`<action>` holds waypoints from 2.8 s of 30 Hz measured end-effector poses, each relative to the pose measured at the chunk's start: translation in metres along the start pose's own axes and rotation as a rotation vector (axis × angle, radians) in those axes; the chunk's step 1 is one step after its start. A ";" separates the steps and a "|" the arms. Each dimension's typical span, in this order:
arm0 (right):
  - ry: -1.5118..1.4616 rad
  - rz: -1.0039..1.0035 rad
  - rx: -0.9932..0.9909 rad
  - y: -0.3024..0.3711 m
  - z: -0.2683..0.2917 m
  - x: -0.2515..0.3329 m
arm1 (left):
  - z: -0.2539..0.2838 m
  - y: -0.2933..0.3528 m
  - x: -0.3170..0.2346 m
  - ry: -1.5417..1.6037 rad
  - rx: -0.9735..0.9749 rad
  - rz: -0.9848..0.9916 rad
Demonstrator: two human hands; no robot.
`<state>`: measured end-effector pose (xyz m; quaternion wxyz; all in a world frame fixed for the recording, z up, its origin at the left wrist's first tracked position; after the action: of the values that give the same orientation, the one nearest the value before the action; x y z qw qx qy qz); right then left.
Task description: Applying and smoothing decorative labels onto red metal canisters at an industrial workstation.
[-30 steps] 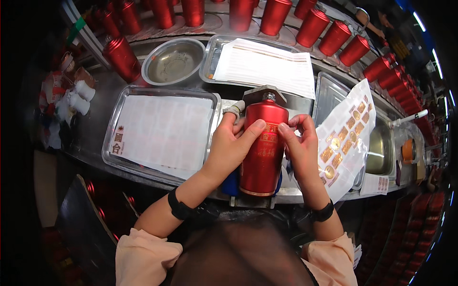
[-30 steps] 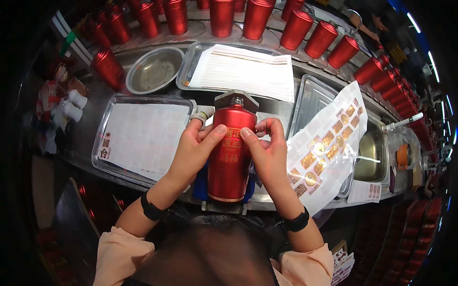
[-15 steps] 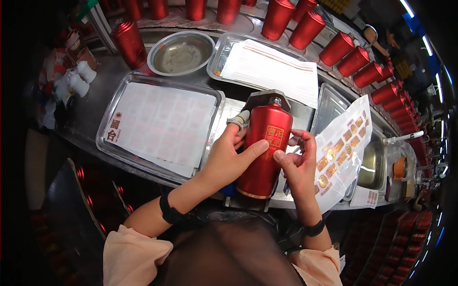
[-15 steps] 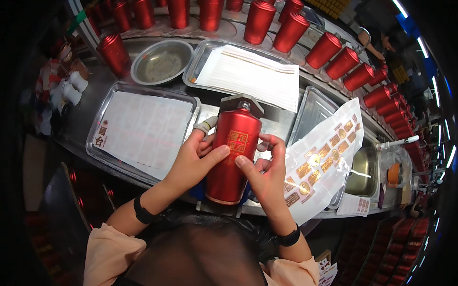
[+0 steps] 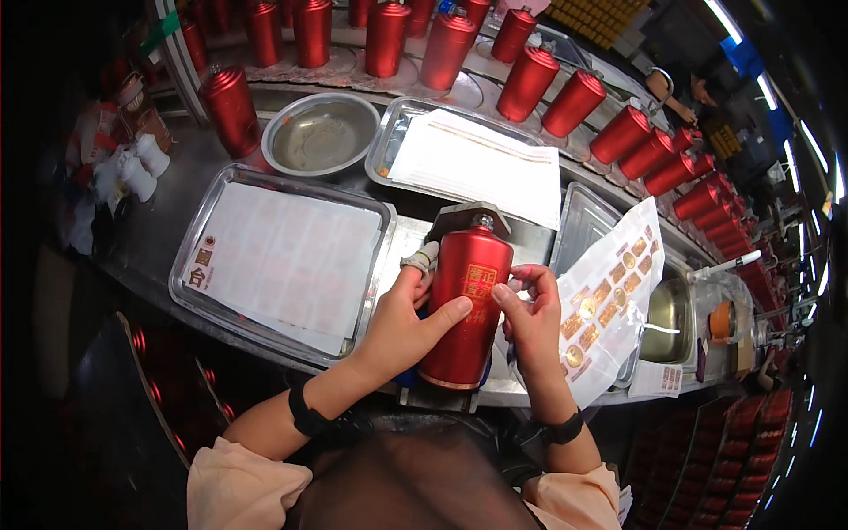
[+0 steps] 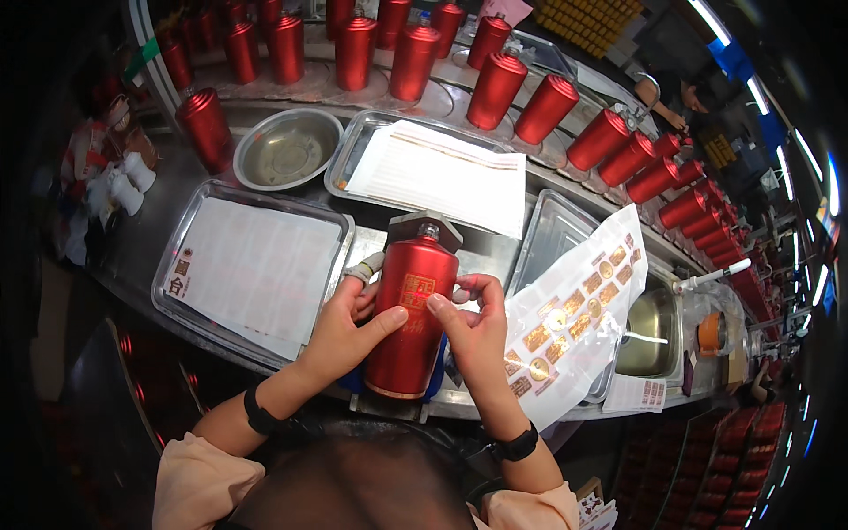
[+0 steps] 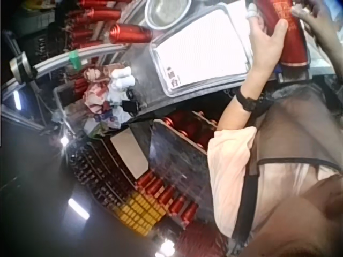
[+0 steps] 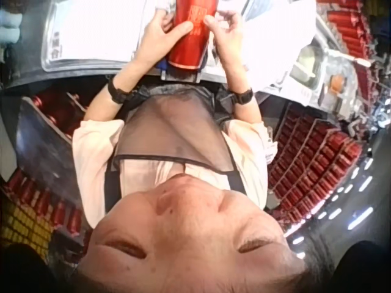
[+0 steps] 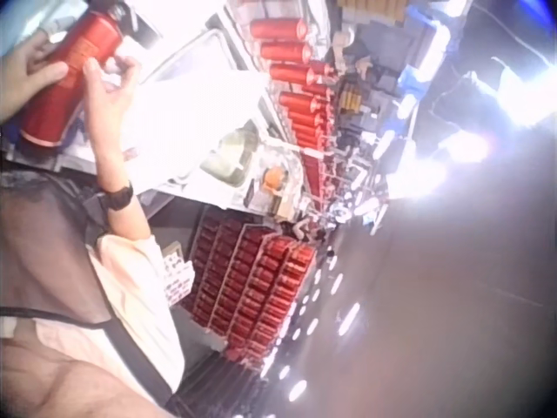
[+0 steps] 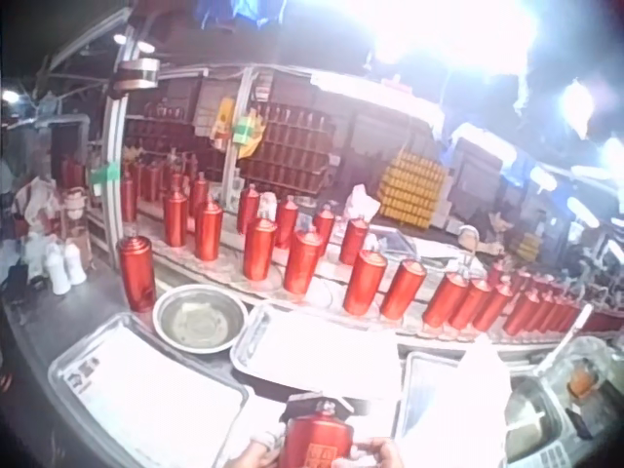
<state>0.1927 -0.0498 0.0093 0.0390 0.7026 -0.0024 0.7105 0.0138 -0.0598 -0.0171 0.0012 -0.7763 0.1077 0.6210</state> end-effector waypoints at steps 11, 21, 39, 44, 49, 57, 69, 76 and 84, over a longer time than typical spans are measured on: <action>0.017 0.005 -0.039 -0.002 0.003 -0.004 | -0.006 0.001 -0.003 0.059 0.015 0.055; 0.096 0.006 -0.078 -0.013 0.011 -0.015 | -0.001 0.003 0.001 0.092 0.051 0.105; 0.648 0.748 0.112 -0.006 -0.014 0.064 | -0.003 0.015 -0.005 -0.002 0.084 0.058; 0.791 1.058 0.153 -0.010 -0.014 0.074 | 0.002 0.016 0.000 0.027 0.084 0.067; 0.632 0.909 0.541 0.053 -0.009 0.067 | 0.005 0.010 0.010 0.259 0.164 0.095; 0.996 1.199 0.355 -0.014 -0.053 0.076 | 0.013 0.017 0.002 0.196 0.125 0.090; 0.619 0.930 0.084 -0.010 0.005 0.053 | 0.013 0.013 -0.005 -0.009 0.094 0.018; 0.409 0.646 0.185 0.038 0.019 0.039 | 0.007 -0.020 -0.039 -0.612 0.115 -0.376; 0.419 0.695 0.305 0.064 0.023 0.036 | 0.000 0.008 -0.033 -1.112 0.368 -0.556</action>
<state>0.2115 -0.1135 0.0489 -0.3072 0.4985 -0.1257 0.8008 0.0054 -0.0621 0.0156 0.3507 -0.3250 -0.0092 0.8782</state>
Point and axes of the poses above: each hand's wrist, its own y-axis away from the middle knuckle, its own z-axis out of the back of the hand, x = y × z, the point moved 4 cm from there along -y, towards the middle knuckle, and after that the axes turned 5 degrees about z, right-handed, at the moved point
